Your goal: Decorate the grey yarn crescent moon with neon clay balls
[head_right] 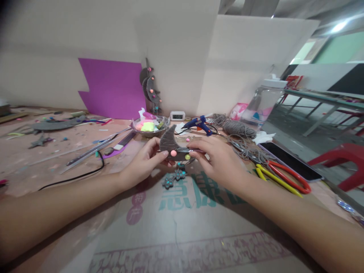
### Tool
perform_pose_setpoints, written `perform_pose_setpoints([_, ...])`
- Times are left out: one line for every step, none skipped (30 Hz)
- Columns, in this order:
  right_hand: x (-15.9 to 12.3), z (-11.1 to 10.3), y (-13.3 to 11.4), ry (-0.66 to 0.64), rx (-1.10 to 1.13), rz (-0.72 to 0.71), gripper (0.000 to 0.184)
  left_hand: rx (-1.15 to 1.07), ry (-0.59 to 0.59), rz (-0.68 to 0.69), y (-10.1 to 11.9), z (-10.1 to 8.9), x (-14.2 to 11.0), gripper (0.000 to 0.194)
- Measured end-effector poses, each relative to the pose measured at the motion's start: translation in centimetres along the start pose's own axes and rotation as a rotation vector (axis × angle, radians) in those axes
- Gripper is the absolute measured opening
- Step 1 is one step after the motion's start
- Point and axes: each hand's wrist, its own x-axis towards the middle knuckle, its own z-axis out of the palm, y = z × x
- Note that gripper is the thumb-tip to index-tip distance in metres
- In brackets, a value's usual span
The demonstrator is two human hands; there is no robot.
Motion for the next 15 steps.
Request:
perform_pose_setpoints([0.01, 0.01, -0.01, 0.001, 0.001, 0.000, 0.020, 0.001, -0.001, 0.002, 0.00, 0.01, 0.01, 0.025])
perform_pose_setpoints([0.01, 0.02, -0.01, -0.001, 0.003, 0.001, 0.020, 0.002, 0.000, 0.003, 0.00, 0.01, 0.01, 0.025])
perform_pose_setpoints([0.01, 0.03, 0.00, -0.003, 0.003, 0.001, 0.019, 0.004, -0.001, 0.002, -0.01, 0.01, 0.01, 0.025])
perform_pose_setpoints([0.00, 0.06, 0.02, -0.001, 0.002, -0.002, 0.019, 0.005, -0.002, 0.001, -0.03, 0.01, 0.01, 0.024])
perform_pose_setpoints([-0.01, 0.09, 0.06, 0.005, 0.000, -0.007, 0.019, 0.005, -0.002, 0.002, -0.05, 0.00, 0.00, 0.024])
perform_pose_setpoints([-0.03, 0.12, 0.11, 0.013, -0.003, -0.011, 0.019, 0.004, -0.004, 0.003, -0.07, -0.01, 0.00, 0.024])
perform_pose_setpoints([-0.05, 0.16, 0.17, 0.019, -0.004, -0.014, 0.018, 0.002, -0.007, 0.004, -0.07, -0.02, -0.01, 0.024])
perform_pose_setpoints([-0.07, 0.19, 0.24, 0.023, -0.005, -0.017, 0.018, -0.001, -0.009, 0.004, -0.06, -0.02, -0.02, 0.025])
perform_pose_setpoints([-0.08, 0.21, 0.31, 0.024, -0.001, -0.017, 0.018, -0.006, -0.012, 0.003, -0.04, -0.02, -0.03, 0.025])
perform_pose_setpoints([-0.08, 0.21, 0.37, 0.024, 0.005, -0.013, 0.019, -0.012, -0.014, -0.002, -0.01, -0.01, -0.04, 0.026])
perform_pose_setpoints([-0.08, 0.20, 0.40, 0.018, 0.013, -0.003, 0.019, -0.018, -0.016, -0.009, 0.02, 0.00, -0.05, 0.027])
perform_pose_setpoints([-0.06, 0.16, 0.39, 0.008, 0.023, 0.010, 0.020, -0.022, -0.018, -0.017, 0.06, 0.01, -0.06, 0.028])
perform_pose_setpoints([-0.04, 0.09, 0.33, -0.003, 0.033, 0.024, 0.022, -0.024, -0.016, -0.023, 0.08, 0.03, -0.07, 0.029])
perform_pose_setpoints([-0.01, 0.00, 0.21, -0.011, 0.044, 0.035, 0.024, -0.024, -0.012, -0.028, 0.09, 0.04, -0.07, 0.029])
perform_pose_setpoints([0.02, -0.13, 0.03, -0.016, 0.054, 0.042, 0.026, -0.023, -0.007, -0.033, 0.08, 0.04, -0.07, 0.029])
